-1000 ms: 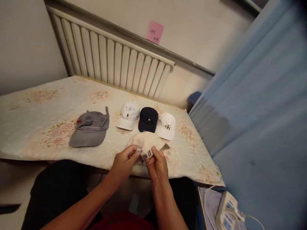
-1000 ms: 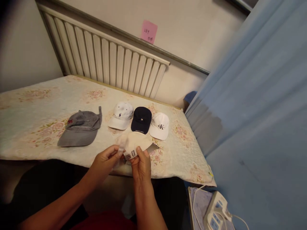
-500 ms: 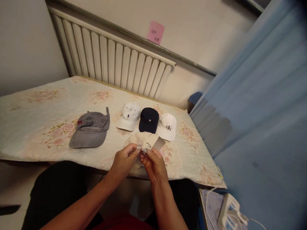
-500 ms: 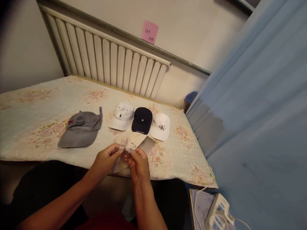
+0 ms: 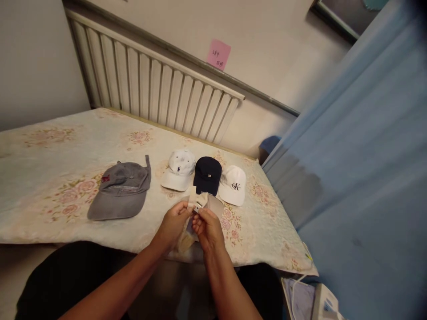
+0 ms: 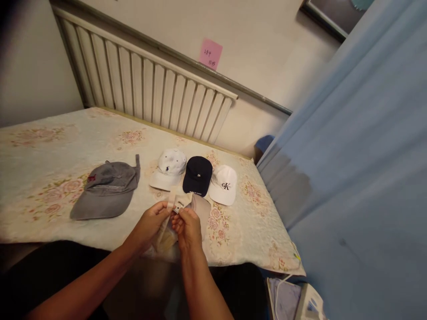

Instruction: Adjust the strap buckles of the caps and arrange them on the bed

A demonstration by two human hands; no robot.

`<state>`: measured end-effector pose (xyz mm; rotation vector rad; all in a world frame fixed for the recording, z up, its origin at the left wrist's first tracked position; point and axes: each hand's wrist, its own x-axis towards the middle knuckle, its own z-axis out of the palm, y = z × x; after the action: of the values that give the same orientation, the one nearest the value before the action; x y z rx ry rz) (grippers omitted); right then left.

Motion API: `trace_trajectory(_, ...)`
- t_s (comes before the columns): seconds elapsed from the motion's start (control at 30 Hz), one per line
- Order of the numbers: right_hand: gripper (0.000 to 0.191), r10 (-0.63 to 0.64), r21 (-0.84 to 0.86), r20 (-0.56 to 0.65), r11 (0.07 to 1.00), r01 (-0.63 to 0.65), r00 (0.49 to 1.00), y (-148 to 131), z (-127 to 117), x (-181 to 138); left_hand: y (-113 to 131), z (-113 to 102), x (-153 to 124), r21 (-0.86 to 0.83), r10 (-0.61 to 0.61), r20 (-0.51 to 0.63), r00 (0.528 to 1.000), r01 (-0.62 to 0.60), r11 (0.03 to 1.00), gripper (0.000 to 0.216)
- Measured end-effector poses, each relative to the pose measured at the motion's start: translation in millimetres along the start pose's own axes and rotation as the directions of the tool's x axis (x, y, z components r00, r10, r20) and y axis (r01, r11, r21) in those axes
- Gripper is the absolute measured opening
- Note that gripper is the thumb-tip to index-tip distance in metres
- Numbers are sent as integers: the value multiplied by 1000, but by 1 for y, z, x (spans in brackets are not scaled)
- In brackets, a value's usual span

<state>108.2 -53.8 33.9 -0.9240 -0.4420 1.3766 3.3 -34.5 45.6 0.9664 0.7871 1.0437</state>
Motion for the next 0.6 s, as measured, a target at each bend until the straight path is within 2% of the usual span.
trace_trajectory(0.17,20,-24,-114,-37,993,20,999,10,-1,16,-7,-14,17,-47,-41,35,999,42,998,27)
trace_trajectory(0.3,18,-102,-253,-59,964,83,993,13,-1,27,-2,-23,32,-67,-62,82,995,67,996,26)
trace_trajectory(0.47,8,-313,-506,-112,835,217,943,10,1,33,5,-37,48,-86,-85,130,988,96,992,25)
trace_trajectory(0.53,12,-381,-580,-97,772,259,919,10,5,31,4,-42,51,-106,-93,162,982,111,988,24)
trace_trajectory(0.6,21,-420,-618,-63,729,295,905,12,11,29,1,-47,53,-85,-61,173,983,77,993,22)
